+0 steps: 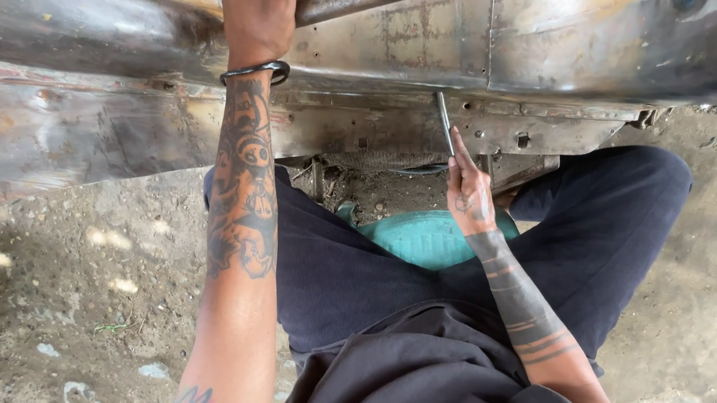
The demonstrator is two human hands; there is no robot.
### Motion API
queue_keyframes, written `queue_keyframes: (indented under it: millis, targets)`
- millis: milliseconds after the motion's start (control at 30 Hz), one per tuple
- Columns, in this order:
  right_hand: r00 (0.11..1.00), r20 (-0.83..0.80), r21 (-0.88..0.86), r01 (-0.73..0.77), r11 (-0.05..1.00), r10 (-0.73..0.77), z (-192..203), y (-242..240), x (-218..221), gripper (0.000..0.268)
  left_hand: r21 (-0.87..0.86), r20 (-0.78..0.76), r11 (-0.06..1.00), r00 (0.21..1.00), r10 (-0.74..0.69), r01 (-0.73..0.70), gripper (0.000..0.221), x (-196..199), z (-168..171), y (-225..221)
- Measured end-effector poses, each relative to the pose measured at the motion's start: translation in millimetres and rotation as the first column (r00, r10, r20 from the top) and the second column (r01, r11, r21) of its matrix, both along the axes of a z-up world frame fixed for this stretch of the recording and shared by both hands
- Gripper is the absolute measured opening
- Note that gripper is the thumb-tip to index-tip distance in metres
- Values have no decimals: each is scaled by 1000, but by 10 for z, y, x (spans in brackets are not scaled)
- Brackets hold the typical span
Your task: Hammering a metal tool against a motorcycle frame to shape or clean it
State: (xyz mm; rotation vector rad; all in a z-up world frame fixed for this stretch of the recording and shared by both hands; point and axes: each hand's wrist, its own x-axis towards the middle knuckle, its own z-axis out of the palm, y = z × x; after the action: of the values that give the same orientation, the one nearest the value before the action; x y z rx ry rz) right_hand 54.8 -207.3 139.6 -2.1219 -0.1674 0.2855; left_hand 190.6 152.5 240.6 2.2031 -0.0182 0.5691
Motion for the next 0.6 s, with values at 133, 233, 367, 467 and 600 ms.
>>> queue_keyframes:
  millis: [133,233,367,467,600]
  targets:
    - [996,82,-74,-13,997,19,-64,-114,2,51,-23,-38,1000,999,5,-6,59,-2,-37,9]
    - [988,150,-109,-4,994,21,-4,-134,58,49,-49,-63,999,998,6,-9,59,2,-43,5]
    - [1000,27,-17,-15,1000,16,38,-98,52,49,-38,-20,999,1000,-13,12,58,4,-108,27]
    - [1000,5,44,-2,999,2,73,-131,58,48,-43,7,998,999,-37,37,57,14,-127,41]
    - [997,70,-73,-30,997,36,53,-216,45,50,-35,-1,999,1000,-31,31,58,-1,-98,25]
